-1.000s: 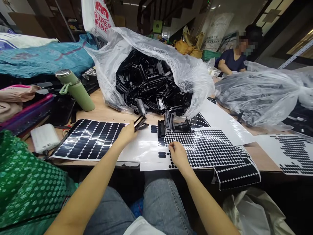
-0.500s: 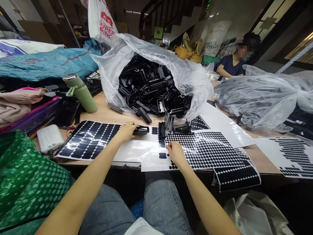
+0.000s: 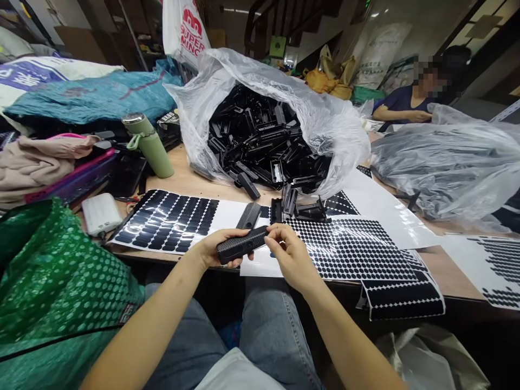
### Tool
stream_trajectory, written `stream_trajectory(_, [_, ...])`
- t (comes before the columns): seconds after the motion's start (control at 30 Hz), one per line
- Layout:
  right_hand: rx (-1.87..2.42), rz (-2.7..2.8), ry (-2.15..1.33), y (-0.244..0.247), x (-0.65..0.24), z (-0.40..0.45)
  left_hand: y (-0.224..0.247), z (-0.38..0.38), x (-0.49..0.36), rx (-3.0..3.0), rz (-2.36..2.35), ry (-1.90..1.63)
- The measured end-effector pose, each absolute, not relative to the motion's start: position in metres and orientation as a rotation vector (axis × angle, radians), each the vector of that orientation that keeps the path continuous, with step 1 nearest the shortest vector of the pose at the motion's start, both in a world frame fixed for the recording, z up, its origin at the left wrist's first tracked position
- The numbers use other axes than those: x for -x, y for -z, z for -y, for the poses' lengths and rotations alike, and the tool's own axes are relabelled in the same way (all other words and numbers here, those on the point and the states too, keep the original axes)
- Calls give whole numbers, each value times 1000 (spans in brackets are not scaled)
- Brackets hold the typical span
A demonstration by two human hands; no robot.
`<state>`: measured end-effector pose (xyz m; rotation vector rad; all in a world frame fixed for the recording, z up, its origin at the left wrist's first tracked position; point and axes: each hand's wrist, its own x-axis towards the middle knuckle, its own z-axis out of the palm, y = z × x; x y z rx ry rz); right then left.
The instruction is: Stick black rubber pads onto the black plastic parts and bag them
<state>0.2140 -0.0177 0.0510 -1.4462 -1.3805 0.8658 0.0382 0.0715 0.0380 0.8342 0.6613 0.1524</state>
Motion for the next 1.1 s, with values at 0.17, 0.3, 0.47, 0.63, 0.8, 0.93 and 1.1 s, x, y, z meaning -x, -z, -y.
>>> stream_trajectory(0.17, [1467, 1482, -867, -57, -194, 27, -26, -61, -43, -641, -605, -70])
stream_trajectory(0.3, [1545, 1449, -927, -54, -191, 32, -18, -57, -45, -590, -586, -47])
stream_trajectory(0.47, [1561, 1436, -934, -53, -191, 35, -14, -54, -47, -574, -616, -26])
stream_trajectory(0.63, [1592, 1466, -869, -47, -188, 38, -10, -52, -49, -556, -602, -18])
stream_trajectory(0.8, [1608, 1474, -768, -29, -195, 33, -1, -52, -47, -539, -633, -26])
stream_trajectory(0.93, [1896, 1379, -542, 4, -218, 9, 3, -56, -36, -570, -703, -110])
stream_trajectory(1.1, [2260, 1462, -421, 31, -231, -15, 3, -58, -26, -603, -732, -197])
